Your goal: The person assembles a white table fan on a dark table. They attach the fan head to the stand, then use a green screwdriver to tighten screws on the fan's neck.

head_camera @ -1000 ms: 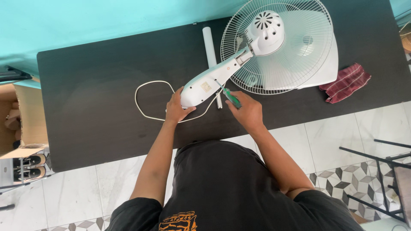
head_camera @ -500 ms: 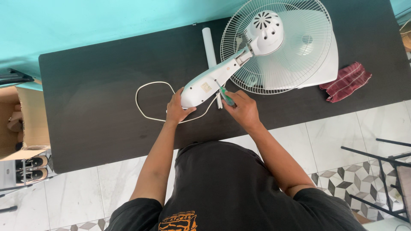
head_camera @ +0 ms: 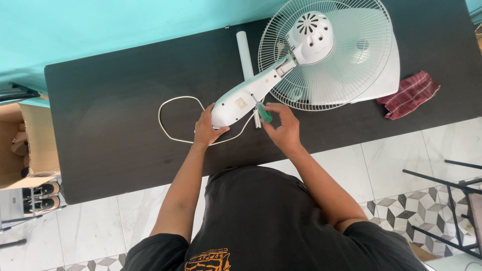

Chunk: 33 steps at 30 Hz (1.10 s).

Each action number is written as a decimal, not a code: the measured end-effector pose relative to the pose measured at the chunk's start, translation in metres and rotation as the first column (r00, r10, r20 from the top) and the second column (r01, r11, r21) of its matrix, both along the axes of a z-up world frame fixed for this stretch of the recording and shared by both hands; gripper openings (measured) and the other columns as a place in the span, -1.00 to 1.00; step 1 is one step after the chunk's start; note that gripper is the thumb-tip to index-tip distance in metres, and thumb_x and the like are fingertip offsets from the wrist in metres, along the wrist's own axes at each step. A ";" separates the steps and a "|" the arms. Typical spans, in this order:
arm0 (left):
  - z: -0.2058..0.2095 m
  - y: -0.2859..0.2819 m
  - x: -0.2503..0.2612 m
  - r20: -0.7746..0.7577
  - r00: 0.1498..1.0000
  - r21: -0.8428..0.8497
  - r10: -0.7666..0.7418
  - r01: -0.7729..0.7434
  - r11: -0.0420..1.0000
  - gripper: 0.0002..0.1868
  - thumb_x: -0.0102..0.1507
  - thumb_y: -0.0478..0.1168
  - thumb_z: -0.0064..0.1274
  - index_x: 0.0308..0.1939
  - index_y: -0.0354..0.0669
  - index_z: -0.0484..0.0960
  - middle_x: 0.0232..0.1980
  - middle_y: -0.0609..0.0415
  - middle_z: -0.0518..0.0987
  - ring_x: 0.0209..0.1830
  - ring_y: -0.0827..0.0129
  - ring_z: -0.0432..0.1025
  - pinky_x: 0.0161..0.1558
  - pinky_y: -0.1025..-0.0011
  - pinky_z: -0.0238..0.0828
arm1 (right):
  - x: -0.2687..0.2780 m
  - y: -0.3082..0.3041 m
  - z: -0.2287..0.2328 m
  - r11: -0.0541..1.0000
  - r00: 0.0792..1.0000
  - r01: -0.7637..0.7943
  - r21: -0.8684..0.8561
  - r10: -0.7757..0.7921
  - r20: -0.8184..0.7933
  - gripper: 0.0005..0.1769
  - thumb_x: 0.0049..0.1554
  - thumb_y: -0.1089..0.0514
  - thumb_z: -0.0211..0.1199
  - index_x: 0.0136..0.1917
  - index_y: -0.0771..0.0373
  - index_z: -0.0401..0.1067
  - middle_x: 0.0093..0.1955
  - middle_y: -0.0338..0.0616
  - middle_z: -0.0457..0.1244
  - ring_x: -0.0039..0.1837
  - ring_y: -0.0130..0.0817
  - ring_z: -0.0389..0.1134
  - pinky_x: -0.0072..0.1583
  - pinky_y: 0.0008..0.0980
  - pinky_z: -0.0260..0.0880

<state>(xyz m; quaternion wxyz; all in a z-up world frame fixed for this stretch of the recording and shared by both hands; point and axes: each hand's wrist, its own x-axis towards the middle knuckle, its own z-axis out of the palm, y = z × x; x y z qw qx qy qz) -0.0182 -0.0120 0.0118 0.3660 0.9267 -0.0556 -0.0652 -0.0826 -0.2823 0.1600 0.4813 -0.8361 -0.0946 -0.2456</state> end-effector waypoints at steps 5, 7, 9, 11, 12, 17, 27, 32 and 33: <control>0.000 0.000 0.001 0.076 0.997 -0.010 -0.023 0.024 1.000 0.12 -0.09 0.00 0.55 0.45 -0.04 0.24 0.31 -0.11 0.48 0.27 -0.02 0.44 0.22 0.04 0.39 | 0.001 -0.002 -0.002 0.998 0.999 -0.022 0.063 0.024 -0.027 -0.64 0.06 0.39 0.45 0.10 0.26 0.44 0.15 -0.10 0.41 0.22 -0.22 0.47 0.21 -0.35 0.49; -0.001 0.000 0.001 0.053 0.998 -0.003 -0.018 0.019 1.000 0.11 -0.08 0.01 0.54 0.45 -0.03 0.24 0.30 -0.10 0.49 0.26 -0.01 0.45 0.23 0.04 0.39 | 0.002 -0.003 -0.001 1.000 0.999 -0.020 -0.001 0.020 0.033 -0.61 0.03 0.43 0.43 0.13 0.26 0.46 0.14 -0.11 0.40 0.20 -0.20 0.45 0.21 -0.31 0.47; -0.002 0.000 0.001 0.088 0.996 0.004 -0.029 0.029 1.000 0.13 -0.09 0.01 0.55 0.45 -0.04 0.24 0.30 -0.10 0.49 0.26 -0.02 0.44 0.22 0.03 0.38 | 0.003 -0.005 0.000 0.998 0.996 -0.023 -0.066 0.029 0.085 -0.58 0.00 0.46 0.39 0.14 0.26 0.48 0.14 -0.13 0.40 0.16 -0.19 0.43 0.18 -0.30 0.46; -0.002 0.000 0.001 0.063 0.998 0.017 -0.022 0.021 1.000 0.13 -0.09 0.02 0.55 0.45 -0.03 0.23 0.29 -0.10 0.49 0.26 -0.01 0.45 0.23 0.03 0.38 | 0.005 -0.005 0.000 0.991 0.994 -0.041 -0.128 0.053 0.097 -0.55 -0.02 0.49 0.35 0.14 0.24 0.51 0.13 -0.15 0.41 0.09 -0.21 0.41 0.11 -0.31 0.45; -0.002 0.000 0.000 0.019 1.000 0.028 -0.009 0.009 1.000 0.12 -0.08 0.03 0.54 0.46 -0.02 0.24 0.28 -0.09 0.49 0.25 0.00 0.45 0.24 0.03 0.38 | 0.005 -0.005 -0.002 0.986 0.994 -0.058 -0.157 0.071 0.082 -0.54 -0.04 0.51 0.33 0.13 0.24 0.53 0.14 -0.15 0.42 0.03 -0.23 0.40 0.05 -0.33 0.44; 0.002 -0.001 0.000 0.055 0.998 0.015 -0.013 0.012 1.000 0.12 -0.09 0.02 0.54 0.45 -0.04 0.24 0.30 -0.10 0.49 0.26 -0.01 0.44 0.23 0.03 0.37 | 0.001 0.000 -0.012 0.989 0.994 -0.109 -0.095 0.112 0.022 -0.60 -0.04 0.51 0.31 0.05 0.20 0.52 0.19 -0.13 0.35 -0.02 -0.30 0.37 -0.04 -0.43 0.41; 0.000 -0.001 0.000 0.043 0.999 0.046 -0.012 0.010 0.999 0.12 -0.07 0.07 0.53 0.47 -0.03 0.24 0.29 -0.09 0.49 0.27 0.01 0.44 0.24 0.01 0.34 | 0.002 0.002 -0.015 0.998 0.996 -0.052 -0.037 0.055 0.064 -0.61 0.02 0.32 0.54 0.11 0.24 0.52 0.13 -0.17 0.34 0.09 -0.26 0.42 0.08 -0.35 0.46; -0.003 -0.001 0.000 0.053 0.999 0.050 -0.014 0.011 0.999 0.13 -0.08 0.07 0.53 0.46 -0.04 0.24 0.29 -0.10 0.49 0.25 0.00 0.44 0.22 0.00 0.34 | 0.003 0.004 -0.006 0.994 0.989 -0.079 -0.070 0.087 0.120 -0.63 0.01 0.37 0.48 0.09 0.24 0.50 0.16 -0.12 0.39 0.18 -0.14 0.46 0.17 -0.28 0.50; -0.004 0.000 0.000 0.053 0.999 0.044 -0.013 0.010 0.999 0.13 -0.08 0.07 0.53 0.47 -0.03 0.24 0.28 -0.10 0.50 0.25 0.00 0.45 0.22 0.01 0.36 | 0.001 0.005 -0.004 0.995 0.992 -0.072 -0.074 0.079 0.096 -0.63 0.00 0.38 0.47 0.09 0.24 0.51 0.16 -0.10 0.39 0.16 -0.14 0.46 0.15 -0.30 0.50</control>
